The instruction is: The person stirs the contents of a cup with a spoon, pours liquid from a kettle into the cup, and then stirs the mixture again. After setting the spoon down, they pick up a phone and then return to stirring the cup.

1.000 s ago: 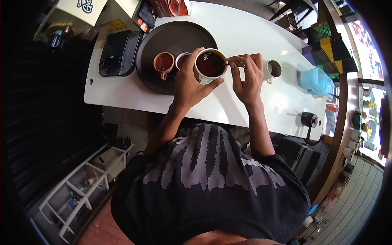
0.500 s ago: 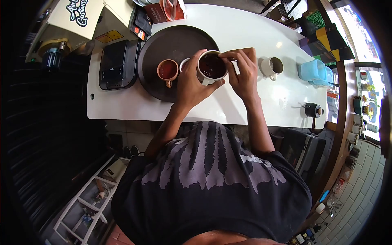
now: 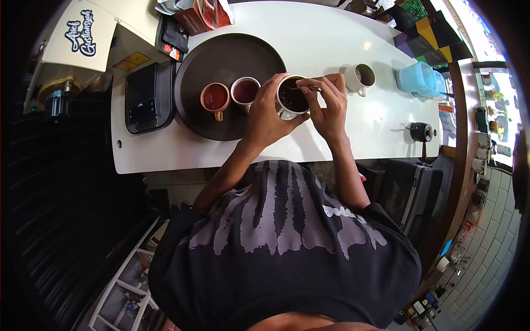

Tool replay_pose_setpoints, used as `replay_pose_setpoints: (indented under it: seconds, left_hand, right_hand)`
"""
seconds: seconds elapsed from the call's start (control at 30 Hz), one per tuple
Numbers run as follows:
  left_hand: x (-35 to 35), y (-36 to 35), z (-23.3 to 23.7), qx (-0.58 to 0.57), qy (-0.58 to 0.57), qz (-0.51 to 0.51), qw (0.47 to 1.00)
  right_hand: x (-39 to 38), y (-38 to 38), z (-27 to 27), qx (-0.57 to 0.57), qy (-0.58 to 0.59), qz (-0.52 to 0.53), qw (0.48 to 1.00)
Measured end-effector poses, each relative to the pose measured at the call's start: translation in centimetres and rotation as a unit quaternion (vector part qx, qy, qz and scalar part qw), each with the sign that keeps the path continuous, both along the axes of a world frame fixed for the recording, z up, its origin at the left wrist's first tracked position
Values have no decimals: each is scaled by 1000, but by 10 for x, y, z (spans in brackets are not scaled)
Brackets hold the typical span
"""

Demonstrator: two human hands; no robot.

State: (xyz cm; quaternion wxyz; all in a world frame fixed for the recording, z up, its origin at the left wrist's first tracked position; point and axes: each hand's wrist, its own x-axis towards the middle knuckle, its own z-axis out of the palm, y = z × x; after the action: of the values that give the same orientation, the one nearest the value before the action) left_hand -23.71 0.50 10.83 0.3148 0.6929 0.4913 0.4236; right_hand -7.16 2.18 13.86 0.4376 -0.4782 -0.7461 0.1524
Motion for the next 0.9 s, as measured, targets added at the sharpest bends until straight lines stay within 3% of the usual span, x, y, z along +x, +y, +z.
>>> replay_pose_setpoints:
  seconds: [0.17, 0.5, 0.7, 0.8, 0.9]
  left_hand:
    - [10, -1, -13, -18, -22, -34, 999]
    - [42, 0, -64, -65, -17, -109, 992]
    - [47, -2, -77, -94, -58, -111, 988]
    - [45, -8, -83, -67, -32, -95, 993]
    - [49, -9, -90, -36, -32, -76, 996]
  right_hand:
    - [23, -8, -3, 31, -63, -40, 997]
    - [41, -53, -58, -68, 34, -132, 988]
    - [42, -57, -82, -7, 1, -178, 984]
    - [44, -67, -81, 33, -44, -187, 981]
    - [48, -70, -88, 28, -17, -183, 983]
